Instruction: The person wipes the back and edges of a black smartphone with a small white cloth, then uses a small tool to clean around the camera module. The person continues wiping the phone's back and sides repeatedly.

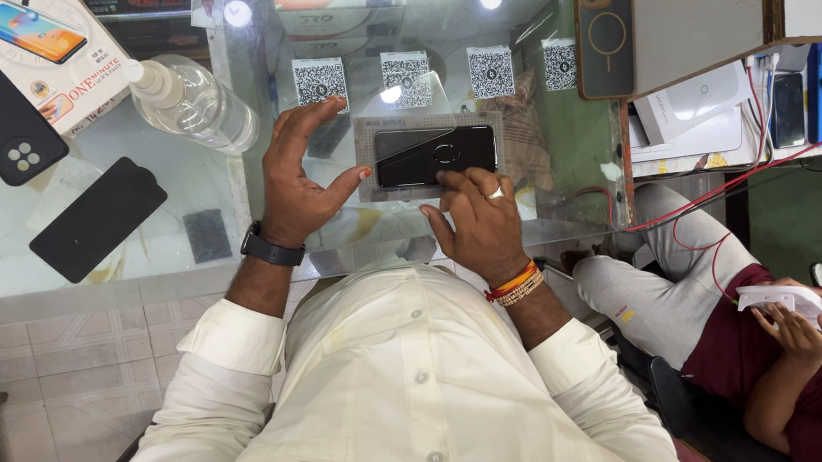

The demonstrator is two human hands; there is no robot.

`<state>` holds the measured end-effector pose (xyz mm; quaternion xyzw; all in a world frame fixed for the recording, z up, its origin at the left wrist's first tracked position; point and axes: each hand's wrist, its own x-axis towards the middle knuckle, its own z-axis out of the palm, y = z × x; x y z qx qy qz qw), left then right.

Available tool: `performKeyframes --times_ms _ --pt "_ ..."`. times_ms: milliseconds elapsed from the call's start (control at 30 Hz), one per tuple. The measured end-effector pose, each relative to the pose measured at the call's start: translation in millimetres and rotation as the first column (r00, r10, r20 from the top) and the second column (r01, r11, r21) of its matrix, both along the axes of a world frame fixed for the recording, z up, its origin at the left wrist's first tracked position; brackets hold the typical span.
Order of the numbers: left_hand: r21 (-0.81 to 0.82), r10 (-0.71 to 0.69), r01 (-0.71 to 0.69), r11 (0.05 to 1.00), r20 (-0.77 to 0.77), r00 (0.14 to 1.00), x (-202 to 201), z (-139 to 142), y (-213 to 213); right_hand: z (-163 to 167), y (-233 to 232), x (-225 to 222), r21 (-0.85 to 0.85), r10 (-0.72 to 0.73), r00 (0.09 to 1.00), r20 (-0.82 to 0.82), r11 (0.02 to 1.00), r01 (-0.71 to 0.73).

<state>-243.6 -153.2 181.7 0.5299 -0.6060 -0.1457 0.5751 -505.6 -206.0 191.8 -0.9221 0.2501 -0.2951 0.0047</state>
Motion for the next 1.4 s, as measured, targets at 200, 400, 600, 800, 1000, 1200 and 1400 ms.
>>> performKeyframes --times_ms 200,400,600,800,1000,1200,1400 --pt "0.0 0.001 -0.001 1.0 -0.002 1.0 -3 0 -1 -4 2 -10 -0.049 0.0 0.991 0.136 0.999 0.007" --pt "-0.008 -0.004 0.004 1.0 -0.012 1.0 -5 1 -4 -3 2 -10 -0.014 0.041 0.982 0.184 0.999 -0.039" --pt "0.006 0.0 0.0 1.0 -0.012 1.0 -5 1 -3 1 2 -7 -0.002 0.078 0.984 0.161 0.997 -0.079" --pt "0.015 -0.001 0.001 1.0 -0.01 1.0 -6 1 -3 5 2 0 -0.006 0.082 0.992 0.092 0.997 -0.081" --pt "-0.008 -0.004 0.004 1.0 0.001 1.0 -3 2 -1 13 1 6 -0.028 0.081 0.996 0.022 0.996 -0.08" --pt "-0.01 -0.008 0.008 1.0 -0.003 1.0 -1 2 -1 14 1 9 -0.026 0.071 0.997 -0.022 0.997 -0.071" --pt "-0.007 -0.016 0.016 1.0 -0.001 1.0 -2 3 -2 12 1 8 -0.009 0.059 0.998 -0.034 0.998 -0.06"
